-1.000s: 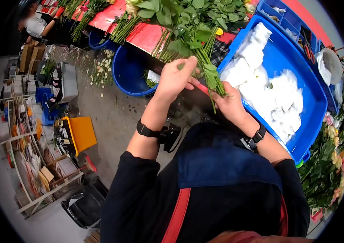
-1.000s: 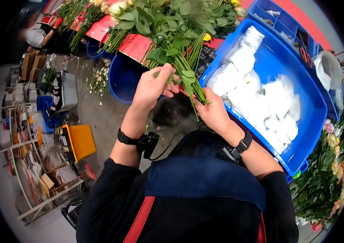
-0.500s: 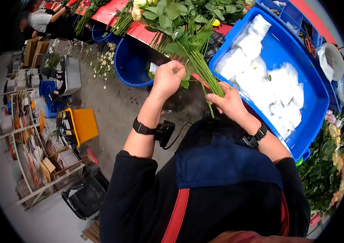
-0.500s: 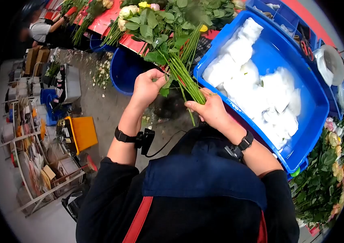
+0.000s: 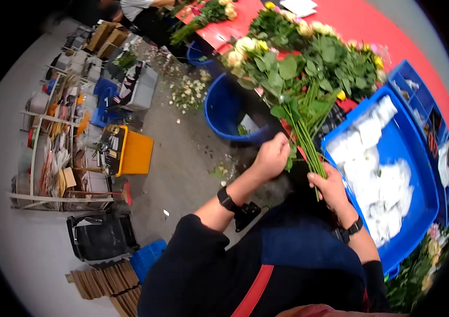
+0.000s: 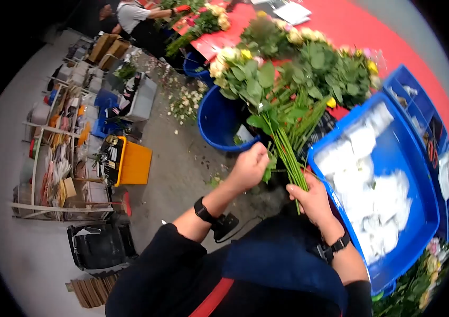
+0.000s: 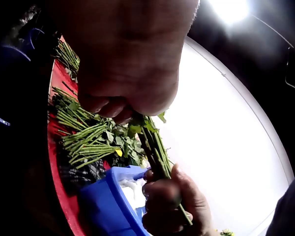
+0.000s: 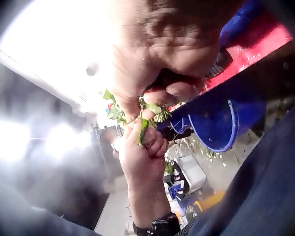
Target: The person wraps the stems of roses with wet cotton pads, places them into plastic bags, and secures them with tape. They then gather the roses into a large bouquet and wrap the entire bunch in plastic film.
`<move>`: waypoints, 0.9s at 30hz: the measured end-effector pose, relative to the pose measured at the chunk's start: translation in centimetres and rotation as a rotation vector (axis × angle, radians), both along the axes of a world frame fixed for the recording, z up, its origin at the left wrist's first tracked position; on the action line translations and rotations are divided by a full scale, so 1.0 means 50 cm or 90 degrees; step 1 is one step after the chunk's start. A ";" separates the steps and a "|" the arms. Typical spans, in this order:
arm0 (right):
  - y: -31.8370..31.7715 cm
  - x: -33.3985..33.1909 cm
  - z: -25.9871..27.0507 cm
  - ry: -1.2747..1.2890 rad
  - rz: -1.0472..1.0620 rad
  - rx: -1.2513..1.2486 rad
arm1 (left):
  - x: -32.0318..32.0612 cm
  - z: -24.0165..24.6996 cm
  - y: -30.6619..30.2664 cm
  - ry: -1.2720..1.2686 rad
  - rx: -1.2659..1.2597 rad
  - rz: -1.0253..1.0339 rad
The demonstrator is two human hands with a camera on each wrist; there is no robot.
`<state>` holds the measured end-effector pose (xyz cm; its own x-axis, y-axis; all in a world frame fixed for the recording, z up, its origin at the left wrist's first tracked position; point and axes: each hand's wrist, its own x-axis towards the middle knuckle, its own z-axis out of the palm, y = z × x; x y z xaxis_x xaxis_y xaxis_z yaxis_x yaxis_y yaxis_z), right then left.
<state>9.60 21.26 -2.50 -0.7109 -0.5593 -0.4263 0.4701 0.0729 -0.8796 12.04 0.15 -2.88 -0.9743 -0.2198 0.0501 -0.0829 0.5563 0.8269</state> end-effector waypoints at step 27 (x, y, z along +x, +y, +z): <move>-0.052 -0.037 -0.052 0.347 -0.083 0.131 | -0.022 0.068 0.023 0.322 -0.334 -0.078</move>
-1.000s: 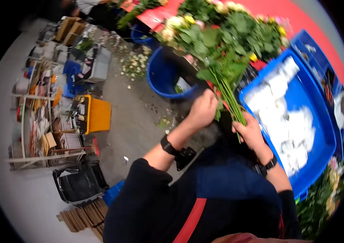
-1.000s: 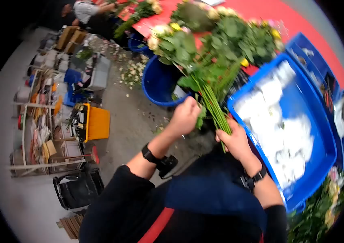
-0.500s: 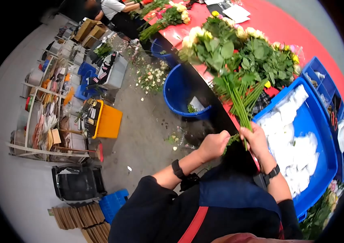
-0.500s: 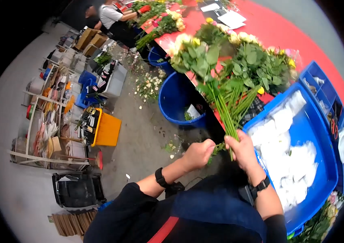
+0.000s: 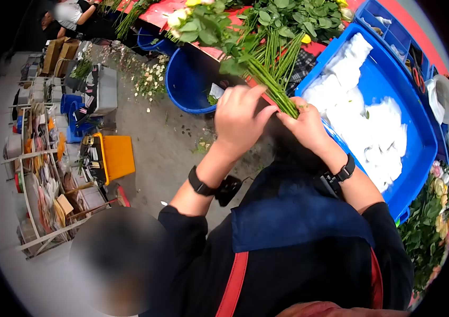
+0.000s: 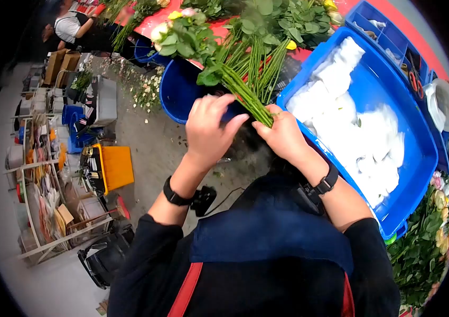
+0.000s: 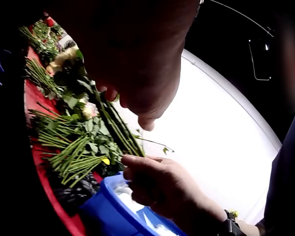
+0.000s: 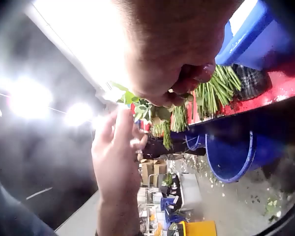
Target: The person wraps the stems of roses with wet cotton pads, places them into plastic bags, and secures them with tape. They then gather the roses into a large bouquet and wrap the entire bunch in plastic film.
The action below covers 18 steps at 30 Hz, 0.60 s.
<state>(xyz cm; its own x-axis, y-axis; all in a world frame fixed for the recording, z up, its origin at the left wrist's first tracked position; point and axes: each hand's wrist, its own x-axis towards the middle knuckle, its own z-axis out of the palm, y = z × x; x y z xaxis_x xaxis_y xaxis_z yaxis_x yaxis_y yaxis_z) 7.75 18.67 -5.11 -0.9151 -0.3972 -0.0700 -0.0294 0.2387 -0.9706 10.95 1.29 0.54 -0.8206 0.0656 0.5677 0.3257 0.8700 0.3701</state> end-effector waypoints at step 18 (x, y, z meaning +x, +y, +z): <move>0.036 0.028 -0.017 0.169 0.056 0.138 | 0.047 -0.003 0.089 -0.034 0.061 -0.114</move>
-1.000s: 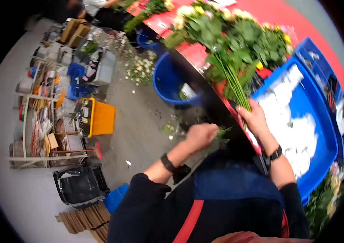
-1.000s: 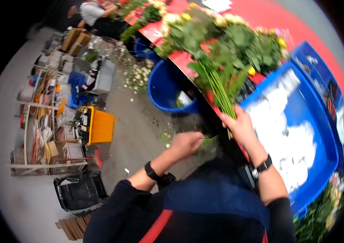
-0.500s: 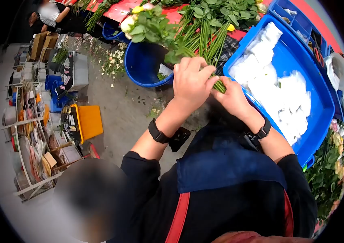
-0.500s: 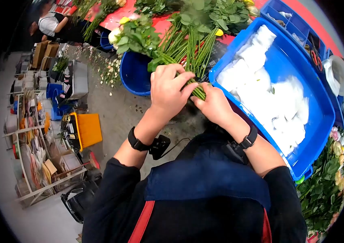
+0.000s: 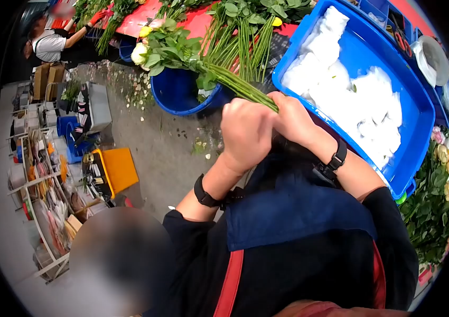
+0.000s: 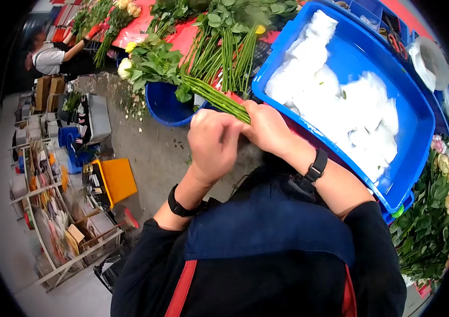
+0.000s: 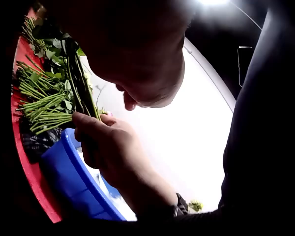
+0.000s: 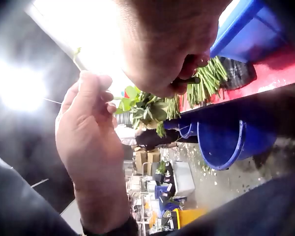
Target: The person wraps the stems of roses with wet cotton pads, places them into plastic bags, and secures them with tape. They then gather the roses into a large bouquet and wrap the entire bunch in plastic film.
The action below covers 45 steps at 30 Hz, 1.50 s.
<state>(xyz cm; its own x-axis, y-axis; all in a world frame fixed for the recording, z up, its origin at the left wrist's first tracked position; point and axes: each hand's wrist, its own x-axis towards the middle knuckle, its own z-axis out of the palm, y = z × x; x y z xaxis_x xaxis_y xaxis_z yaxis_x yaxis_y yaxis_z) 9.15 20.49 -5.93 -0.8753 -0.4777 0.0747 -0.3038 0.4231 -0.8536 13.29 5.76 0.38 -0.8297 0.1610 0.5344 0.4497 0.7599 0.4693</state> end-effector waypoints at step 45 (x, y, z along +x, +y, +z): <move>0.687 0.038 -0.055 -0.213 -0.387 0.545 | -0.067 -0.043 0.275 -0.862 -0.023 -0.110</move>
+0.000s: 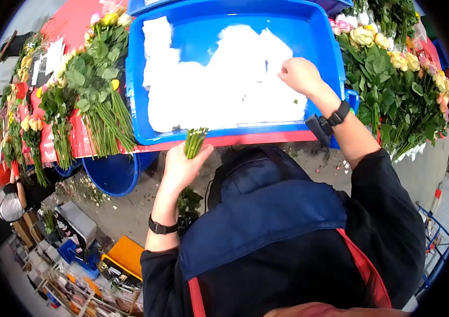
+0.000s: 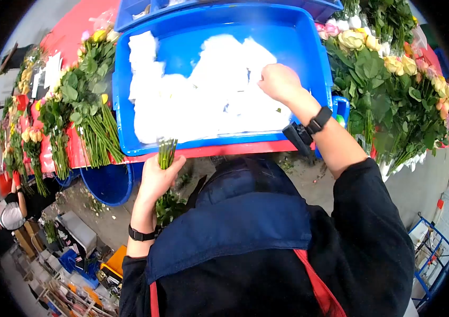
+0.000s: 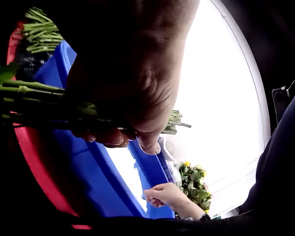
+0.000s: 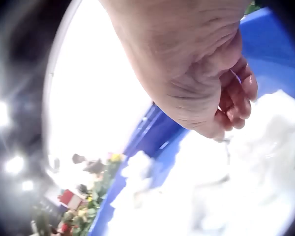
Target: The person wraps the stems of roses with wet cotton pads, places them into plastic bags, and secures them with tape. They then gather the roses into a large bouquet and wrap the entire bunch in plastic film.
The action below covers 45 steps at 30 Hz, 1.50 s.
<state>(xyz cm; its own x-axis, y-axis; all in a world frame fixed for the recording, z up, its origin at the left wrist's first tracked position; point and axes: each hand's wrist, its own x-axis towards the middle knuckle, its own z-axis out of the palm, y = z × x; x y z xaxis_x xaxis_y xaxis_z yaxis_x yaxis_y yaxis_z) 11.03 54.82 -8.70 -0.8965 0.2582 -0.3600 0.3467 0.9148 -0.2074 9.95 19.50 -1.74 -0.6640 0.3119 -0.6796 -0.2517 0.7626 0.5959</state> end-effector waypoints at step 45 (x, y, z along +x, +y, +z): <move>-0.117 0.107 0.038 0.268 0.021 -0.533 | -0.027 -0.020 0.250 -0.031 0.286 0.147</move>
<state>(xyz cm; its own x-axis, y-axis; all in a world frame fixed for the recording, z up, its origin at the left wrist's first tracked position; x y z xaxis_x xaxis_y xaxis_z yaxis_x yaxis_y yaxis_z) 16.39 48.99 -6.81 -0.9976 0.0338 -0.0606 0.0692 0.4184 -0.9056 8.59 32.02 -2.74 -0.7206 0.4295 -0.5443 -0.4194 0.3551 0.8355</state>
